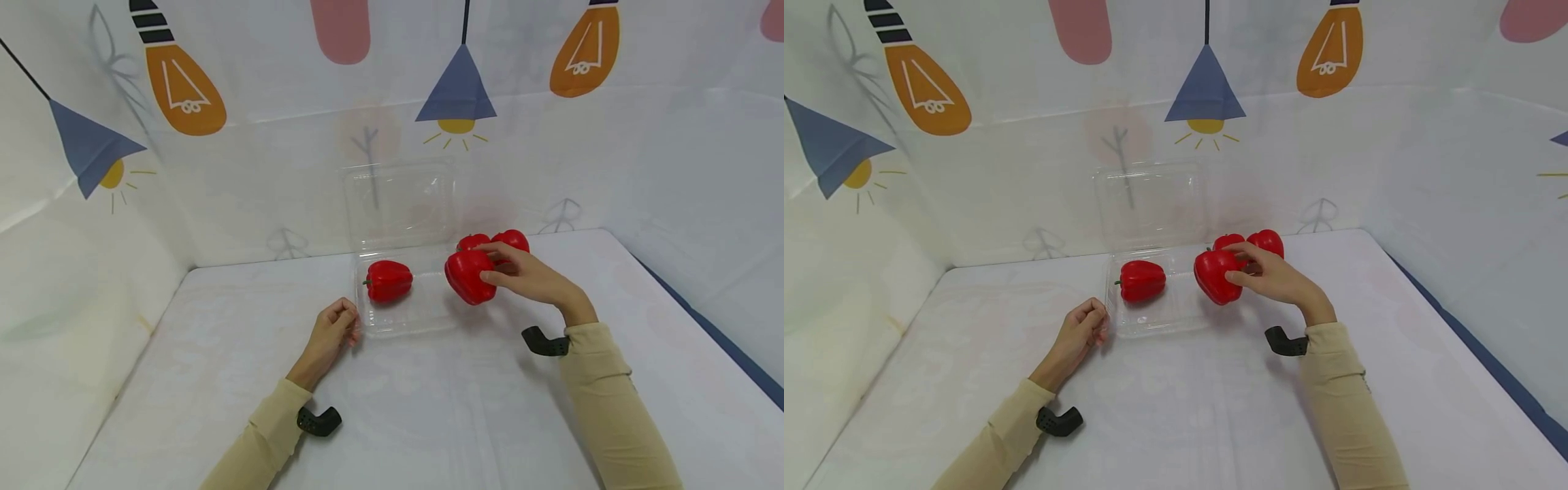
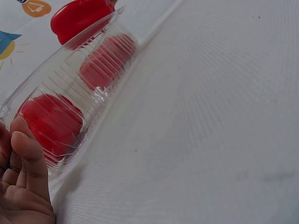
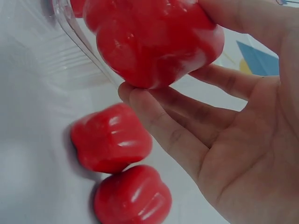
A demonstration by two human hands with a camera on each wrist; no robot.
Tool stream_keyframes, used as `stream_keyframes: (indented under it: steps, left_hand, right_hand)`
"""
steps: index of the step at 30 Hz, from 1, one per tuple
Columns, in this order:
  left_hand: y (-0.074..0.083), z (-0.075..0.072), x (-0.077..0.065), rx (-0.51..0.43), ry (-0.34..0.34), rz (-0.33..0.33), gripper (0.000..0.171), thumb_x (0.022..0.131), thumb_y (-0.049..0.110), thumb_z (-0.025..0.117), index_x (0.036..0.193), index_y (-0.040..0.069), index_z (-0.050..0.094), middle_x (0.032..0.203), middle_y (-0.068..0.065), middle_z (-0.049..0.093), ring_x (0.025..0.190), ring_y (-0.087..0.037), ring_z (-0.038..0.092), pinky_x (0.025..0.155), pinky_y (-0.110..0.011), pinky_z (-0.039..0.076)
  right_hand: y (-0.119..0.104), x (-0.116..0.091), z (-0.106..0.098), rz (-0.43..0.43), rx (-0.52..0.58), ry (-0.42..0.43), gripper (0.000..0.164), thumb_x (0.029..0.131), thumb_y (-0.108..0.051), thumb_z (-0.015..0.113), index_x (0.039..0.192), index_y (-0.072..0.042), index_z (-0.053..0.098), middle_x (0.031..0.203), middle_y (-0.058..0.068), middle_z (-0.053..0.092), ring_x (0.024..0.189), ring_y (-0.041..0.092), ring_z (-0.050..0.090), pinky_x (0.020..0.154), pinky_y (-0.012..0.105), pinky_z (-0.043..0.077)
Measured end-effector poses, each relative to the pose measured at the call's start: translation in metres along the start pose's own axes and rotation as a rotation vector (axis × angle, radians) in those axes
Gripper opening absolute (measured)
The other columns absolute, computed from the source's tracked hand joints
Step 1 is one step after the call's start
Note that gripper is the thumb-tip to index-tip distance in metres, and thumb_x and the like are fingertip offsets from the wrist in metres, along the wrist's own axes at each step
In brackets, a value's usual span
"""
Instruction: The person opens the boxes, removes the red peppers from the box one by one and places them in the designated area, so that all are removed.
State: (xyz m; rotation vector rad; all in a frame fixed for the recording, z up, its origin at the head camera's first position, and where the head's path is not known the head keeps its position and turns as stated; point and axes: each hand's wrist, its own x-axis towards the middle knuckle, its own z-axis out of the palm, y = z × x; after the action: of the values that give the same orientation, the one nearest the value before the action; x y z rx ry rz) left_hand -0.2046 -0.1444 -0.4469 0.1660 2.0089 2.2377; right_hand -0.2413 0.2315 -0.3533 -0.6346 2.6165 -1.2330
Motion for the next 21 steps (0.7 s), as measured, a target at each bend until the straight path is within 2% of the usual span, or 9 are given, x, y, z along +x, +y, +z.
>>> stream_keyframes:
  steps: [12,21]
  left_hand:
    - [-0.001,-0.001,0.001,-0.005,0.001,-0.008,0.014,0.096,0.008,0.047,0.082,0.01,0.05,0.062,0.003,0.05,0.051,-0.007,0.051,0.044,-0.018,0.043]
    - [-0.001,-0.001,0.001,-0.006,-0.01,0.01,0.014,0.097,0.01,0.048,0.083,0.009,0.049,0.062,0.003,0.051,0.051,-0.007,0.051,0.044,-0.017,0.042]
  right_hand:
    - [0.002,-0.006,-0.007,0.073,-0.058,0.021,0.058,0.089,-0.039,0.062,0.138,-0.02,0.038,0.133,0.012,0.047,0.122,0.033,0.045,0.089,0.048,0.052]
    - [0.005,-0.01,-0.013,0.105,-0.043,0.017,0.058,0.089,-0.039,0.061,0.138,-0.018,0.037,0.133,0.013,0.045,0.123,0.035,0.043,0.089,0.051,0.051]
